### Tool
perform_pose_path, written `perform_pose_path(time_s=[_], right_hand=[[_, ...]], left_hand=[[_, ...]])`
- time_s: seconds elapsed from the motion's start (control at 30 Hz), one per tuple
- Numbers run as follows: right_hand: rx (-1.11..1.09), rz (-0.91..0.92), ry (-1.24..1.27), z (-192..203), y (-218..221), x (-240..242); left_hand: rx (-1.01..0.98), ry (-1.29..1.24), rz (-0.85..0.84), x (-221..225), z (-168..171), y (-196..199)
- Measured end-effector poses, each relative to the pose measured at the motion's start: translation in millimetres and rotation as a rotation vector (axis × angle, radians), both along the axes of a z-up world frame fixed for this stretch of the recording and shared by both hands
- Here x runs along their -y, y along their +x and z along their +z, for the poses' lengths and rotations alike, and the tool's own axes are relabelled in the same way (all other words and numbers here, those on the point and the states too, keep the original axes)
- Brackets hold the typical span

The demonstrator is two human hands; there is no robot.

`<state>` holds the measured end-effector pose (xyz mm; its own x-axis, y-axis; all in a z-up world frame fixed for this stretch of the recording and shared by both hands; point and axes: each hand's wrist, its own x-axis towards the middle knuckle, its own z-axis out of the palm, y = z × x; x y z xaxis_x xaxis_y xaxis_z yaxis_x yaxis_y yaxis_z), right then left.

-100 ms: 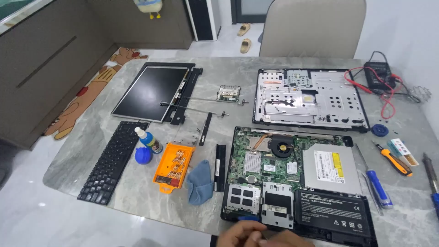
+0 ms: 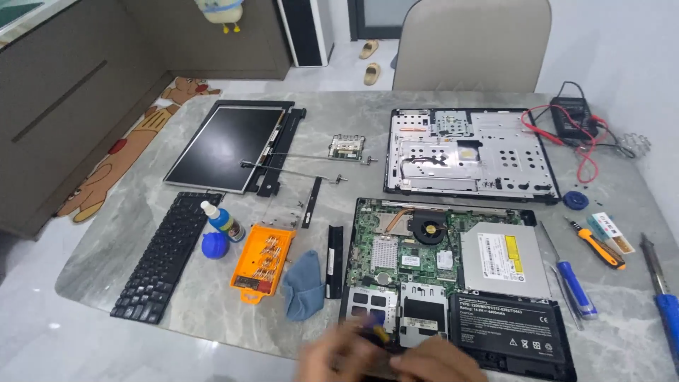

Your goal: Cleaning a laptop motherboard with an air blower and removing screws with a screwdriver during disassembly.

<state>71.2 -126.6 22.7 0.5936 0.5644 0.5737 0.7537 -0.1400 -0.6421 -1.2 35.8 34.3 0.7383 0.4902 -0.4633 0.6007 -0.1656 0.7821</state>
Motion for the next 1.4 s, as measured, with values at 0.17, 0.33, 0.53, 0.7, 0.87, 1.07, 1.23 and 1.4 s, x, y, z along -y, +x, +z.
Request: perform_pose_path(time_s=[0.17, 0.33, 0.53, 0.7, 0.87, 1.07, 1.23, 1.4], right_hand=[[-0.289, -0.278, -0.144, 3, 56, 20], [-0.374, -0.372, -0.042, 14, 87, 44], [-0.579, -0.535, 0.048, 7, 82, 65], [-0.357, -0.590, 0.114, -29, 76, 80], [-0.181, -0.502, -0.011, -5, 85, 64], [-0.363, -0.176, -0.089, 32, 98, -12], [-0.372, 0.128, -0.318, 39, 112, -66], [0.055, 0.016, -0.360, 23, 152, -91]], left_hand=[[0.303, 0.742, 0.300, -164, -40, -6], [0.149, 0.921, 0.228, -227, -44, 2], [0.311, 0.974, 0.244, -243, -73, 3], [0.659, 0.510, 0.793, -200, -29, -24], [0.772, 0.326, 0.537, -134, -24, -16], [0.732, 0.475, 0.024, -70, -37, 50], [0.751, 0.573, 0.031, -66, -41, 76], [0.775, 0.586, -0.007, -65, -19, 69]])
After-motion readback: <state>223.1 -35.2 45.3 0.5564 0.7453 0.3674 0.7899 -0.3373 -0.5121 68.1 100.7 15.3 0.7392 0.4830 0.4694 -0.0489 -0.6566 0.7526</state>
